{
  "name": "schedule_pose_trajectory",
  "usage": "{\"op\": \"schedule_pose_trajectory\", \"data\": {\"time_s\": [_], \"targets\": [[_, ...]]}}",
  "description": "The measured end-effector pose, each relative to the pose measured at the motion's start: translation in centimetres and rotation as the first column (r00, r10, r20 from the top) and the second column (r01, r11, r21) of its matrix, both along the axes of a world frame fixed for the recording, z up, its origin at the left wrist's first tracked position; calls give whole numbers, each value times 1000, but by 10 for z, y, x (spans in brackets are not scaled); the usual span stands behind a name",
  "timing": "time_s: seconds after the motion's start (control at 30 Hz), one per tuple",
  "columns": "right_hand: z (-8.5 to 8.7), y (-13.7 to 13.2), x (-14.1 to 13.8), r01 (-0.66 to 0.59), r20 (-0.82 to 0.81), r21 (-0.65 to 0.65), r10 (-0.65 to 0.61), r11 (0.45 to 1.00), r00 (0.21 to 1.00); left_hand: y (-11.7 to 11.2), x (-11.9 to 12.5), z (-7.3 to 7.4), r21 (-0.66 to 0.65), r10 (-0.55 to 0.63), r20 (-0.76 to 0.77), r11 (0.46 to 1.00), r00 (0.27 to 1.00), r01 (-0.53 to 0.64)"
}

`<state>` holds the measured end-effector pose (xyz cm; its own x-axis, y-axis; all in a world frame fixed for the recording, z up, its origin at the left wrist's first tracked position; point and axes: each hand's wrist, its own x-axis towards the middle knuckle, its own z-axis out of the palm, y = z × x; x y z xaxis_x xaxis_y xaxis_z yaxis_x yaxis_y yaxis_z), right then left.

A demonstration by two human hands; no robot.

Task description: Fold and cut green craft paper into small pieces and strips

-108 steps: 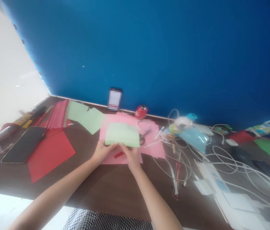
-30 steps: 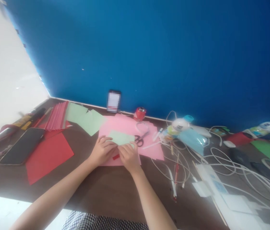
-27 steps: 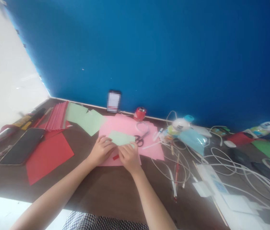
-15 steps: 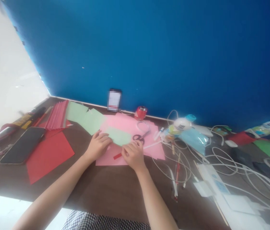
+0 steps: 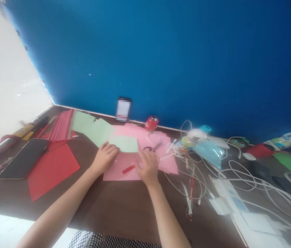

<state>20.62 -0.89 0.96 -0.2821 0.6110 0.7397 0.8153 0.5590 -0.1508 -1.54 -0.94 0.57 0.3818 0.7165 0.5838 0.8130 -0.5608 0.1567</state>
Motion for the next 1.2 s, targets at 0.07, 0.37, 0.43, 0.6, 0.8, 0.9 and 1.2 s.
{"op": "schedule_pose_trajectory", "data": {"time_s": [0.07,0.37,0.43,0.6,0.8,0.9,1.2], "targets": [[-2,-4,-14,-75,55,-29,77,997,996,-5,11,0,1,-52,-12,999,999,52],[-7,-7,-21,-181,92,-63,186,981,978,-11,25,1,40,-107,-44,993,993,109],[-7,-7,-20,-185,62,-56,188,981,980,-10,21,3,52,-111,-42,992,993,113],[-8,-1,-8,-188,5,-67,189,980,982,-4,7,3,32,-102,0,994,995,102],[-4,4,8,-203,-28,-120,201,972,979,-1,0,4,-57,-65,15,996,998,65],[-2,5,14,-220,-62,-150,213,964,975,3,-7,0,-78,-51,54,995,997,55],[-6,7,16,-218,-183,-89,199,972,963,6,-9,-7,-124,-61,267,988,962,97]]}}
